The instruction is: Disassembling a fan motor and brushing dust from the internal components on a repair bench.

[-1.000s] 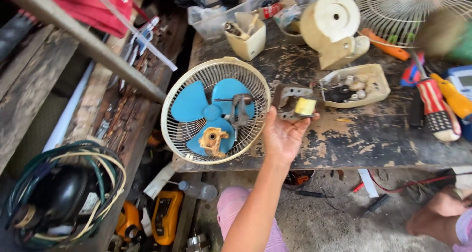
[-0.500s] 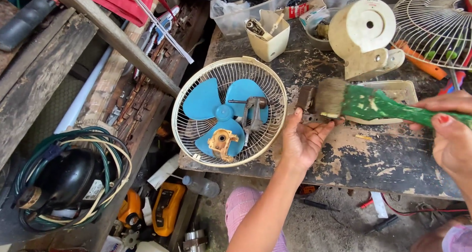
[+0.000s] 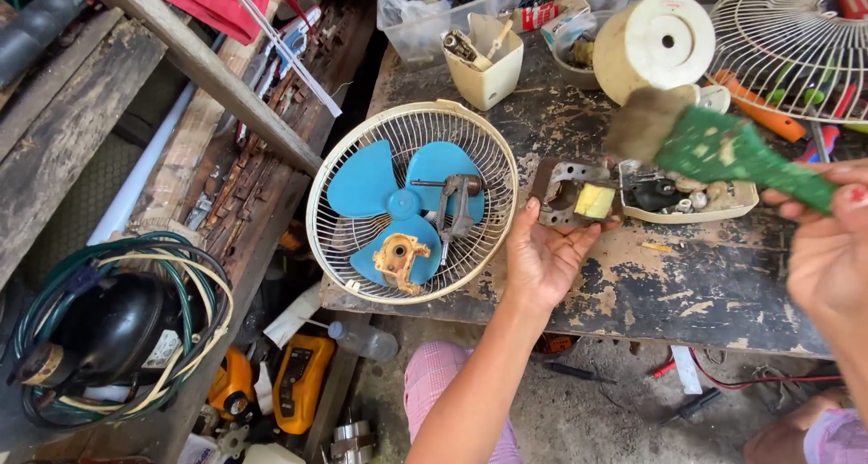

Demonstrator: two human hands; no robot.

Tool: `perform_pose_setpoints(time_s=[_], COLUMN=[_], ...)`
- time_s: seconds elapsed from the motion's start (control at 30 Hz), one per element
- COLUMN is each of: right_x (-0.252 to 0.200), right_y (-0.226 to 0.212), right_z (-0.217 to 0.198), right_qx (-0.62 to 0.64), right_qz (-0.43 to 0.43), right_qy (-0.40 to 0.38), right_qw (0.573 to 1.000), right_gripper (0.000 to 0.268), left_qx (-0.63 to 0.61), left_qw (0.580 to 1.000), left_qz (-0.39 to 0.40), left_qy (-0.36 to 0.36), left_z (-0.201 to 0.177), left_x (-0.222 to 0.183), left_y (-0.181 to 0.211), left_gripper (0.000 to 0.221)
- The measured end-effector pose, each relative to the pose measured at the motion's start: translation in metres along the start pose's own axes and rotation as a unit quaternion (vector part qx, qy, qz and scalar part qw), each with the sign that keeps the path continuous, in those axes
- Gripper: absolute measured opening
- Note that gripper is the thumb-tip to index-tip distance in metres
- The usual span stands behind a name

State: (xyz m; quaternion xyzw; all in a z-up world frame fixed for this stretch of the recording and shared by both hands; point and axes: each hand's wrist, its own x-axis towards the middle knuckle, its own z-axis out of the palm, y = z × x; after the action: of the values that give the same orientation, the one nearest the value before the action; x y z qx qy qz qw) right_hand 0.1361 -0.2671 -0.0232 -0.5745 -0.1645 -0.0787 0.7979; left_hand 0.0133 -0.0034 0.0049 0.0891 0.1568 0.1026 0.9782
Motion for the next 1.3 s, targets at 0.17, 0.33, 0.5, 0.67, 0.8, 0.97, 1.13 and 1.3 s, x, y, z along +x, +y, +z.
perform_pose_setpoints(time_s=[0.17,0.33,0.5,0.67,0.8,0.97,1.13,1.3], right_x=[-0.008,0.006,-0.010,0.018,-0.006,0.011,-0.001,0.005], right_y=[-0.012,0.006,-0.026,0.028,-0.008,0.023,-0.009,0.013], right_z=[0.011,-0.010,0.014,-0.034,-0.002,-0.030,-0.005,-0.029], right_qx=[0.028,-0.094,0.018,-0.032,-0.022,-0.022,0.003,0.023], right_qz=[-0.031,-0.011,-0.004,0.030,-0.033,0.033,-0.064,-0.010], right_qy=[-0.114,-0.035,-0.108,-0.041,-0.135,-0.042,-0.164,-0.100], right_qw=[0.993,0.995,0.994,0.998,0.990,0.998,0.984,0.995], right_gripper=[0.012,0.021,0.020,0.012,0.016,0.012,0.014,0.009], left_qx=[0.014,0.009,0.026,0.007,0.002,-0.002,0.031,0.018], left_qw=[1.000,0.999,0.999,0.999,1.000,1.000,0.999,1.000], left_qz=[0.009,0.008,0.030,0.009,0.011,0.016,0.019,0.004], left_qy=[0.009,-0.033,-0.011,-0.038,0.005,0.024,0.037,-0.002], left_z=[0.002,0.003,0.009,0.010,0.010,0.013,0.010,0.009], left_x=[-0.006,-0.010,-0.015,-0.017,-0.013,-0.019,-0.012,-0.016], left_y=[0.004,0.011,0.011,0.011,0.011,0.012,0.012,0.011], left_gripper=[0.065,0.063,0.058,0.059,0.060,0.058,0.065,0.073])
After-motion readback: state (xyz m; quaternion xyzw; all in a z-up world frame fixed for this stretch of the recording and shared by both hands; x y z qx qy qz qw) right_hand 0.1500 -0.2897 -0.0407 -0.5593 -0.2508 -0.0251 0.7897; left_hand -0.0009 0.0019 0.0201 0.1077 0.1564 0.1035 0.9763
